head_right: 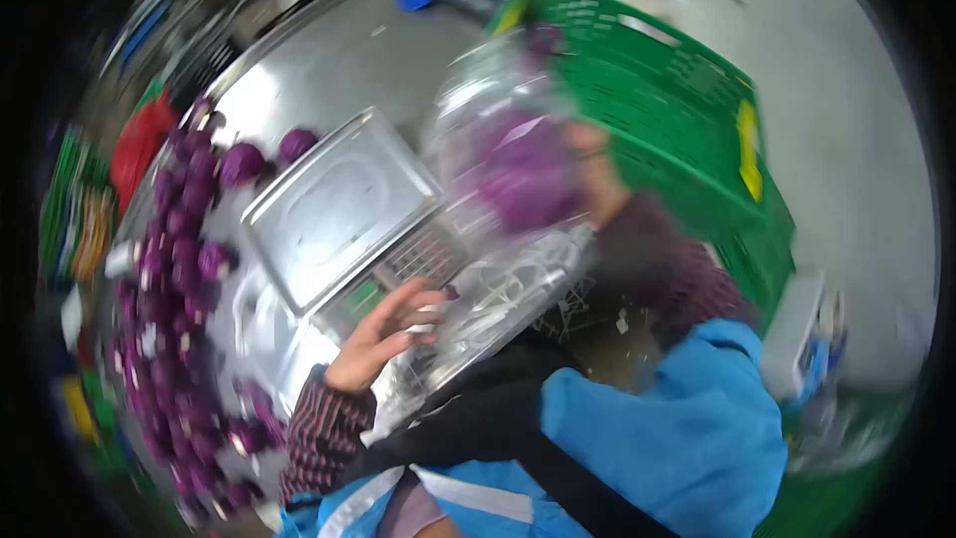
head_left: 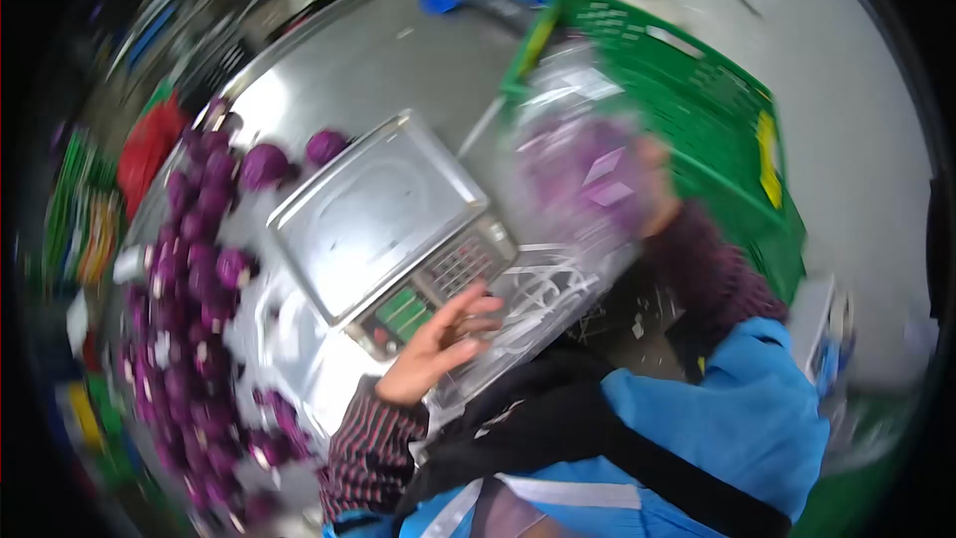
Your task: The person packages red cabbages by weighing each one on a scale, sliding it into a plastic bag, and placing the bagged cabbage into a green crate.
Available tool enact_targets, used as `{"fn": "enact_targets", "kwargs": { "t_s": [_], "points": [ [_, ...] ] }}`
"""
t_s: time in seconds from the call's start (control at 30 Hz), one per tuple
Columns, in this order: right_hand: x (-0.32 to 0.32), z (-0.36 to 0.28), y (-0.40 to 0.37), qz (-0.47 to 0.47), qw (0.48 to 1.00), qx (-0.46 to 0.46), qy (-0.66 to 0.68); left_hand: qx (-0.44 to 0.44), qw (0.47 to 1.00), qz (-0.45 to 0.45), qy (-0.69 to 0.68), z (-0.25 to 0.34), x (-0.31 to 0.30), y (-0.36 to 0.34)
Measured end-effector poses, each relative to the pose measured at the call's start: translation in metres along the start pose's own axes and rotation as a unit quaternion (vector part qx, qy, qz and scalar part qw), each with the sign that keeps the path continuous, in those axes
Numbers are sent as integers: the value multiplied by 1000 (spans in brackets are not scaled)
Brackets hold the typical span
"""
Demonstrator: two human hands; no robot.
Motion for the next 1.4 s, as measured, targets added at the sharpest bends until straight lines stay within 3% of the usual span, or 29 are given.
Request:
{"fn": "enact_targets", "kwargs": {
  "t_s": [0.07,0.1,0.13,0.17,0.2,0.23,0.3,0.43,0.53,0.63,0.67,0.7,0.77,0.83,0.87,0.9,0.93,0.97,1.03,1.13,1.2,1.27,1.33,1.4],
  "points": [
    [-115,-18,22,107,980,-69,-156,-17,997,70,6,-10,-9,3],
    [-136,-47,40,103,993,-46,41,-13,993,113,-1,-15,-12,1],
    [-162,-73,58,170,978,-54,-108,-9,986,167,1,-12,-12,-5],
    [-216,-62,70,219,976,0,4,-12,978,210,-14,-16,-15,-12],
    [-275,-46,90,165,976,69,121,-8,967,250,-42,-21,-16,-20],
    [-290,-43,100,196,966,92,144,-5,956,286,-67,-25,-14,-24],
    [-329,-21,114,257,958,96,79,-9,938,340,-67,-39,-17,-39],
    [-403,66,144,144,977,147,64,-53,898,428,-83,-57,-18,-64],
    [-365,102,160,142,925,326,-136,-53,875,472,-98,-67,-25,-79],
    [-539,179,223,250,911,211,-251,-44,849,521,-75,-81,-32,-104],
    [-475,121,231,232,783,256,-518,-31,840,540,-42,-85,-36,-116],
    [-398,55,238,231,569,301,-730,-28,837,544,-47,-96,-41,-132],
    [-374,25,302,150,650,3,-745,-139,791,584,121,-112,-48,-180],
    [-203,-19,333,50,791,-96,-603,-174,736,626,191,-111,-54,-219],
    [-138,-18,354,-8,883,-101,-458,-247,717,610,230,-112,-61,-236],
    [-133,-13,362,-49,919,-73,-384,-240,721,606,235,-118,-67,-249],
    [11,-18,373,-97,854,-114,-499,-243,694,592,331,-124,-73,-259],
    [73,-1,380,-168,899,-61,-399,-240,658,574,425,-132,-80,-268],
    [170,46,417,-250,833,-134,-474,-201,650,565,468,-150,-91,-281],
    [294,126,446,-308,833,-85,-452,-202,670,557,447,-157,-94,-284],
    [346,163,464,-315,823,-71,-468,-207,690,557,413,-161,-98,-290],
    [377,197,480,-301,856,-16,-420,-201,687,559,418,-160,-105,-292],
    [393,211,478,-362,883,98,-283,-192,691,559,417,-162,-98,-294],
    [390,214,477,-331,908,155,-206,-189,703,562,393,-149,-97,-295]
  ]
}}
Point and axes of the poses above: each hand's wrist, its own y-axis towards the middle knuckle, its own x-axis out of the palm, z = x × y, the point moved 5 cm from there along y, towards the middle knuckle, and after that the axes turned 10 degrees about -z, right-handed, at the moved point
